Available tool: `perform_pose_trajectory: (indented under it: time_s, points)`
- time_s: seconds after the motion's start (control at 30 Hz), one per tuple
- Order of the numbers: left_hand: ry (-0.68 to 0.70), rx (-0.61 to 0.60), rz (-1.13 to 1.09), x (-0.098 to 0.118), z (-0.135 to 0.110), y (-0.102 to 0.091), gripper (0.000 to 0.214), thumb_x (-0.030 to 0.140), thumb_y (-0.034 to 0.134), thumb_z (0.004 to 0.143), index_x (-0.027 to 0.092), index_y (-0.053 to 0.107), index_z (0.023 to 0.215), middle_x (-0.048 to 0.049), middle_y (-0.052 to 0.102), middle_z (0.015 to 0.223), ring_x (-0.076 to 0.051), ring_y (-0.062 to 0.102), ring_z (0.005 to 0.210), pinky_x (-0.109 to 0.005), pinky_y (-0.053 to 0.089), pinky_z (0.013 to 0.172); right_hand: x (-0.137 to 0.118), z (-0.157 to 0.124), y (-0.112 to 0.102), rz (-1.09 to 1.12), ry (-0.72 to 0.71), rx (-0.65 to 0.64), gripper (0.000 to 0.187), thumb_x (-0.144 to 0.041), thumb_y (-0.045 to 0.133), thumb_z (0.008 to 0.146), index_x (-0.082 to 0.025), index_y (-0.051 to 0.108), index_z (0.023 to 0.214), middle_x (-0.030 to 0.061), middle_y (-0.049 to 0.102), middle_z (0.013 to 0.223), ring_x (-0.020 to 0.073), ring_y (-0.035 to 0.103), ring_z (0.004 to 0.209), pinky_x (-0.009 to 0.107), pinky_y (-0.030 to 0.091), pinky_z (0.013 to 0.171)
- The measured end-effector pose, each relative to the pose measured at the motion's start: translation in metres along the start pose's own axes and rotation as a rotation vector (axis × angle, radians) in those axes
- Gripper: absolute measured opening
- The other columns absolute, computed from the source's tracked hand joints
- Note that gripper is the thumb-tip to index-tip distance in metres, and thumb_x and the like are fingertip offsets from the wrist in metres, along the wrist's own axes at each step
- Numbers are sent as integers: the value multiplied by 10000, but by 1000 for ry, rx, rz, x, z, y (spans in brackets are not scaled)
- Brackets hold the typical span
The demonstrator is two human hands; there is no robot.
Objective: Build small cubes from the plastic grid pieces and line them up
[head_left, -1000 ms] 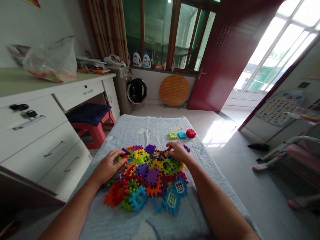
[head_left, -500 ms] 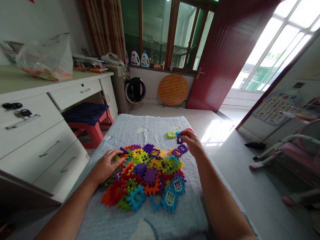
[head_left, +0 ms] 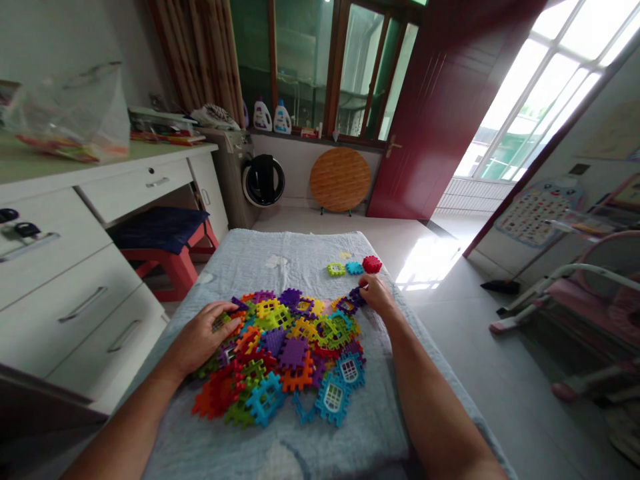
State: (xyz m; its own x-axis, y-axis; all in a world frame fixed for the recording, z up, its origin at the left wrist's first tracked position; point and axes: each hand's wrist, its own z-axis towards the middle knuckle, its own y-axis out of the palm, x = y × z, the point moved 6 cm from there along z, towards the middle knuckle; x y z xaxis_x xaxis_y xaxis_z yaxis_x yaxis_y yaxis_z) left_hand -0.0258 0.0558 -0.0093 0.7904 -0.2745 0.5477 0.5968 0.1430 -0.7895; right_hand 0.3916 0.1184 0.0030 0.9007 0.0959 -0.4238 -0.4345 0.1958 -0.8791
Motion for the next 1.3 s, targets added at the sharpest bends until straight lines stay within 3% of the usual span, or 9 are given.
perform_pose_trajectory:
  time_s: [0.17, 0.3, 0.37, 0.57, 0.63, 0.73, 0.9, 1.13, 1.3]
  points:
    - [12, 16, -10, 5, -1, -2, 488, 614, 512, 781, 207, 643, 1016, -81, 653, 1122, -251, 604, 1047, -373, 452, 975, -18, -6, -18, 9, -93, -17, 176, -189, 585, 723, -164, 659, 882, 61, 603, 912, 173, 548, 828, 287, 414, 779]
    - [7, 10, -9, 2, -1, -1, 478, 597, 512, 789, 204, 638, 1030, -76, 645, 1134, -243, 595, 1070, -364, 444, 987, -44, -22, -18, 60, -335, -310, 256, -196, 656, 664, -189, 664, 920, 35, 587, 897, 165, 528, 831, 291, 410, 803]
    - [7, 14, -6, 1, -1, 0, 475, 592, 512, 790, 203, 637, 1030, -76, 644, 1132, -240, 595, 1069, -363, 441, 992, -50, -29, -14, 13, -383, -392, 331, -140, 647, 626, -208, 666, 949, 32, 586, 905, 173, 519, 858, 296, 401, 820]
    - [12, 18, 7, 2, -1, -1, 457, 585, 520, 785, 211, 641, 1019, -71, 652, 1124, -239, 607, 1049, -359, 455, 973, -54, -28, -4, -23, -416, -385, 197, -91, 592, 625, -196, 681, 766, 24, 607, 828, 161, 530, 812, 281, 378, 788]
    - [8, 13, 8, 2, -1, -1, 457, 585, 520, 785, 212, 639, 1023, -70, 650, 1130, -240, 604, 1055, -360, 453, 976, -51, -23, -6, 116, -360, -350, 140, -133, 571, 665, -179, 671, 751, 11, 603, 747, 136, 525, 714, 261, 385, 703]
    - [4, 2, 5, 1, 0, 0, 459, 585, 518, 789, 212, 635, 1031, -71, 645, 1139, -241, 597, 1069, -363, 447, 982, -38, -15, -7, 451, -135, -303, 170, -185, 503, 715, -159, 644, 805, -13, 565, 645, 100, 472, 569, 228, 361, 555]
    - [26, 22, 5, 2, 0, -1, 468, 596, 519, 779, 209, 646, 1010, -76, 660, 1108, -245, 611, 1038, -359, 462, 964, -28, -14, 0, 865, 93, -303, 217, -251, 563, 688, -147, 595, 876, -23, 552, 626, 82, 477, 514, 201, 341, 475]
    - [5, 3, 6, 2, 0, -1, 485, 612, 502, 783, 210, 641, 1015, -81, 644, 1122, -249, 602, 1056, -368, 448, 981, -22, -13, -1, 1014, 163, -293, 264, -281, 651, 635, -160, 582, 860, -47, 541, 619, 68, 481, 498, 193, 347, 462]
    - [6, 0, 10, 2, 1, -1, 489, 617, 502, 780, 213, 641, 1017, -78, 645, 1127, -250, 601, 1058, -370, 450, 979, 12, -7, -11, 978, 245, -120, 261, -265, 628, 609, -146, 612, 840, -46, 539, 608, 68, 471, 485, 195, 320, 444]
